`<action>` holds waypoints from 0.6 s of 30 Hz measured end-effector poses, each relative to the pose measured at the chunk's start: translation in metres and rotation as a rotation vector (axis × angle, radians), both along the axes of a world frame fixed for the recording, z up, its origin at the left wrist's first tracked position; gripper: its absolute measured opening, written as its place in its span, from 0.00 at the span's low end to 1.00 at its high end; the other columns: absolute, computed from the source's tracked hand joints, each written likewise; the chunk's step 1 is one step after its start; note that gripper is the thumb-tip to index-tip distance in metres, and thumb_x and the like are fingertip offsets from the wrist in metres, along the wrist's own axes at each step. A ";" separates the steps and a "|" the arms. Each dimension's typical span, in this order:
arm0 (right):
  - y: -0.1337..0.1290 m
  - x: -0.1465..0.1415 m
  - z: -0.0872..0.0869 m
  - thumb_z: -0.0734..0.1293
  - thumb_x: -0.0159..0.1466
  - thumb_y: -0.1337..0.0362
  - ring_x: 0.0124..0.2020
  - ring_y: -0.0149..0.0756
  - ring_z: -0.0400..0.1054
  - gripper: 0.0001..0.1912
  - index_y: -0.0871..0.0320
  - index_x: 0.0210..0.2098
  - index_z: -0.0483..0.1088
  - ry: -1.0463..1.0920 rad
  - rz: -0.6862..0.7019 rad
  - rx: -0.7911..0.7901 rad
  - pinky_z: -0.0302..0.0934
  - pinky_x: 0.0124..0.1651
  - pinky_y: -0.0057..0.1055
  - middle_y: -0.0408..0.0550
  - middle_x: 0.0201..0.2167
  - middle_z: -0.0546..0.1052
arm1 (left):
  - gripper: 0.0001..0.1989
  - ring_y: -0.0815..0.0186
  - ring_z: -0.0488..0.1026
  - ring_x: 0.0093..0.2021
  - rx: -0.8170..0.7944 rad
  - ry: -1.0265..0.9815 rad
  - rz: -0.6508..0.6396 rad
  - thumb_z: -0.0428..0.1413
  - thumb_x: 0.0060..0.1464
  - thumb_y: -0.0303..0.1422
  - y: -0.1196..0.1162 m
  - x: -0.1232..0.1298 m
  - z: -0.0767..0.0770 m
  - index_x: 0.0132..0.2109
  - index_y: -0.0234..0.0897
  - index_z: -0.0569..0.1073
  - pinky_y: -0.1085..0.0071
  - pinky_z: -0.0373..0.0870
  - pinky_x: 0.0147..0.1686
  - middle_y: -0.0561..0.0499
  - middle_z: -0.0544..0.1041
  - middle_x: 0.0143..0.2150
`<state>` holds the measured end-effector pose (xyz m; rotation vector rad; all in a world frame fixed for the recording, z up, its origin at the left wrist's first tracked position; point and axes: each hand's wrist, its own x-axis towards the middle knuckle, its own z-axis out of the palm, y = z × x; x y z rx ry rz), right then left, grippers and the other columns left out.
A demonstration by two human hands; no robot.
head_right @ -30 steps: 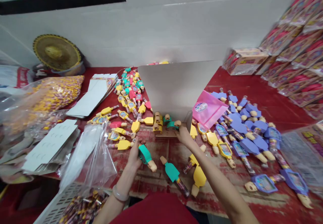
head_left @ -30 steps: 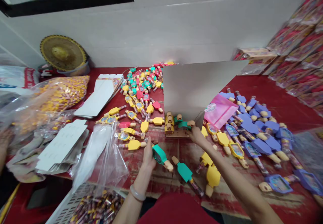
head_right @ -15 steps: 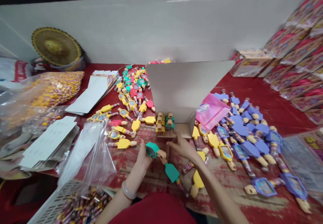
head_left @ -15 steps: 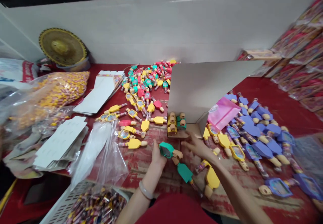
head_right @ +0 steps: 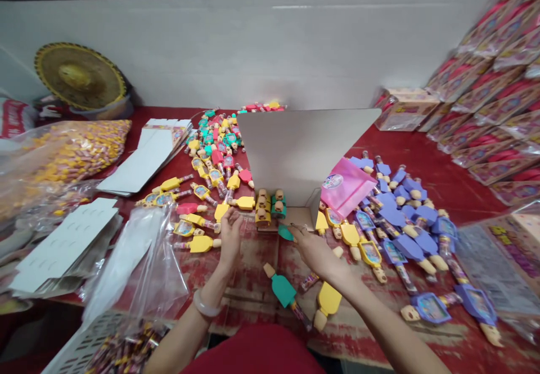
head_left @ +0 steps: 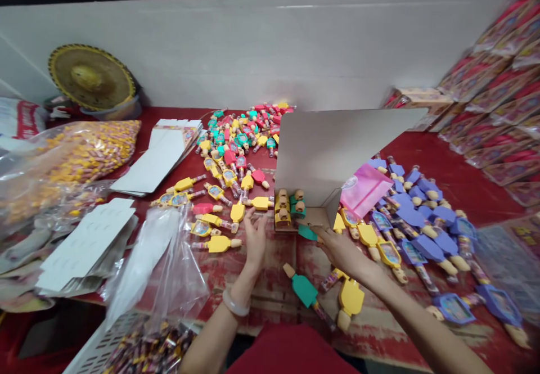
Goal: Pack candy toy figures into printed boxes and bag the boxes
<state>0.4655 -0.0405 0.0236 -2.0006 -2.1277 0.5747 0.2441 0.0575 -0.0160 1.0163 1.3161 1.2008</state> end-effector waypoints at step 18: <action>0.048 -0.038 -0.062 0.59 0.66 0.64 0.63 0.58 0.62 0.35 0.69 0.69 0.47 -0.038 -0.239 0.475 0.60 0.63 0.53 0.72 0.64 0.62 | 0.20 0.53 0.62 0.67 0.164 0.812 -0.346 0.50 0.59 0.22 0.125 -0.057 0.008 0.57 0.33 0.69 0.56 0.55 0.66 0.35 0.70 0.63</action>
